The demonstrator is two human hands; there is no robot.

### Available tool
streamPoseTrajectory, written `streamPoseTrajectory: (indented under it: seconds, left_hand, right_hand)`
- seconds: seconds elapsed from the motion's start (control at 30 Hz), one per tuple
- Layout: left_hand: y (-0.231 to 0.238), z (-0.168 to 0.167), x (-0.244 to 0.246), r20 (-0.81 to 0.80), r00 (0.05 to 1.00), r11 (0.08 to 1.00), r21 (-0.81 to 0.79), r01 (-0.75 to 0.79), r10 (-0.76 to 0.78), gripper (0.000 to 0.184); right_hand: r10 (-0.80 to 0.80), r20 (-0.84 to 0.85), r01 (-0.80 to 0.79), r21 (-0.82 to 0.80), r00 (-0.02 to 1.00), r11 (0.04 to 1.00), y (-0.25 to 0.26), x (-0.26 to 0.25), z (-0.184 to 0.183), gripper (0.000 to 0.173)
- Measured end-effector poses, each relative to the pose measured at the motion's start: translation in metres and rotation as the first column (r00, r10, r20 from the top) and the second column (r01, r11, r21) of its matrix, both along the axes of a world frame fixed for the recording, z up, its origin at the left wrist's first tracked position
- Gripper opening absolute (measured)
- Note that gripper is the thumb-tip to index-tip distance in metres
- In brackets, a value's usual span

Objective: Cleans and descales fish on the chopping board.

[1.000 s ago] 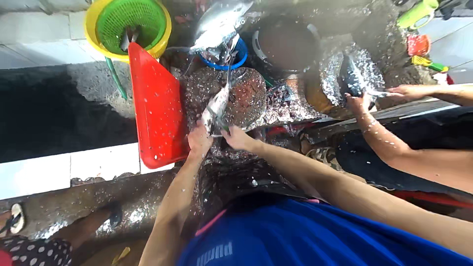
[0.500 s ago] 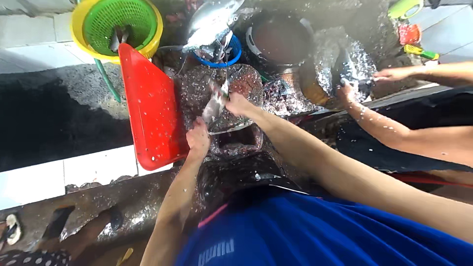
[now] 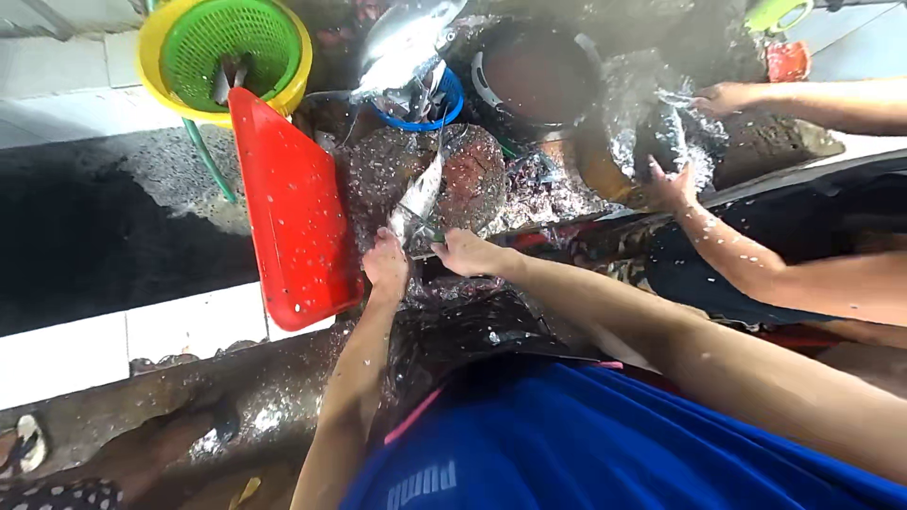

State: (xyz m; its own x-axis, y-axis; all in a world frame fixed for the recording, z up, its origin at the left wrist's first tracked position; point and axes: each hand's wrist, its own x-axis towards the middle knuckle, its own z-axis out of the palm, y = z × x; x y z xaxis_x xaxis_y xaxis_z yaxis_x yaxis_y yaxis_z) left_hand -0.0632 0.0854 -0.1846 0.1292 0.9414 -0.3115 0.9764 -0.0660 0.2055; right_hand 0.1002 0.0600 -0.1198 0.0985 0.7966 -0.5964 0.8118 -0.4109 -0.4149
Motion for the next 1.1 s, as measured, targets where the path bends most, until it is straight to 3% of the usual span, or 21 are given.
streamPoseTrajectory:
  seconds: [0.07, 0.17, 0.23, 0.33, 0.4, 0.5, 0.57, 0.67, 0.7, 0.77, 0.87, 0.93, 1.0, 1.1]
  left_hand:
    - [0.003, -0.004, 0.003, -0.061, 0.998, 1.000, -0.016, -0.008, 0.007, 0.063]
    - [0.006, 0.002, 0.008, -0.044, 0.997, 0.998, 0.009, 0.057, -0.057, 0.058]
    - [0.006, 0.008, 0.013, -0.076, 0.995, 0.997, -0.014, 0.071, -0.072, 0.051]
    - [0.017, 0.011, 0.010, -0.065, 0.998, 0.999, -0.026, 0.026, -0.028, 0.059]
    - [0.010, 0.009, 0.009, -0.066, 0.998, 0.999, -0.037, 0.017, -0.019, 0.055]
    - [0.010, 0.010, 0.011, -0.083, 0.996, 0.999, 0.007, 0.044, -0.043, 0.055]
    - [0.008, 0.012, 0.014, -0.085, 0.996, 0.999, -0.017, 0.034, -0.036, 0.052]
    - [0.030, 0.020, 0.007, -0.019, 0.999, 0.999, -0.036, -0.032, 0.032, 0.059]
    - [0.028, 0.019, 0.002, 0.002, 0.999, 0.997, -0.063, -0.042, 0.042, 0.063]
    - [0.032, 0.014, -0.002, 0.012, 0.998, 0.996, -0.053, -0.065, 0.066, 0.067]
    - [0.036, 0.000, -0.009, 0.004, 1.000, 1.000, -0.020, -0.013, 0.013, 0.065]
    - [0.032, -0.006, -0.004, 0.013, 1.000, 0.999, -0.038, 0.000, 0.001, 0.059]
    - [0.033, -0.007, -0.007, 0.022, 0.999, 0.998, -0.063, -0.030, 0.032, 0.057]
    - [0.030, -0.007, -0.012, 0.057, 0.996, 0.994, -0.097, -0.056, 0.061, 0.066]
  right_hand:
    - [0.078, 0.009, -0.076, -0.118, 0.997, 0.990, 0.005, 0.016, 0.008, 0.056]
    - [-0.057, -0.015, 0.057, -0.015, 0.998, 0.998, 0.057, 0.032, -0.008, 0.058]
    - [-0.102, -0.032, 0.103, 0.030, 0.994, 0.994, 0.046, 0.017, -0.021, 0.053]
    - [0.105, -0.036, -0.107, -0.036, 0.994, 0.994, 0.006, 0.008, 0.000, 0.054]
    - [0.188, -0.013, -0.188, -0.095, 0.982, 0.978, 0.003, 0.017, 0.007, 0.056]
    - [0.063, 0.003, -0.063, -0.012, 0.998, 0.998, 0.046, 0.031, -0.001, 0.059]
    - [-0.056, 0.006, 0.056, 0.027, 0.998, 0.998, 0.038, 0.019, -0.013, 0.053]
    - [0.055, -0.019, -0.055, 0.015, 0.998, 0.998, -0.003, 0.004, -0.005, 0.051]
    - [0.103, -0.021, -0.104, -0.065, 0.995, 0.993, -0.014, 0.007, -0.002, 0.053]
    - [0.156, 0.003, -0.154, -0.132, 0.988, 0.979, -0.001, 0.018, 0.002, 0.056]
    - [-0.031, -0.007, 0.031, -0.020, 0.999, 0.999, 0.045, 0.021, -0.016, 0.058]
    - [-0.099, -0.050, 0.099, -0.001, 0.994, 0.995, 0.042, 0.006, -0.023, 0.057]
    - [0.026, -0.049, -0.028, -0.045, 0.998, 0.999, 0.015, -0.008, -0.014, 0.054]
    - [0.179, 0.007, -0.175, -0.162, 0.984, 0.971, 0.009, 0.013, 0.001, 0.057]
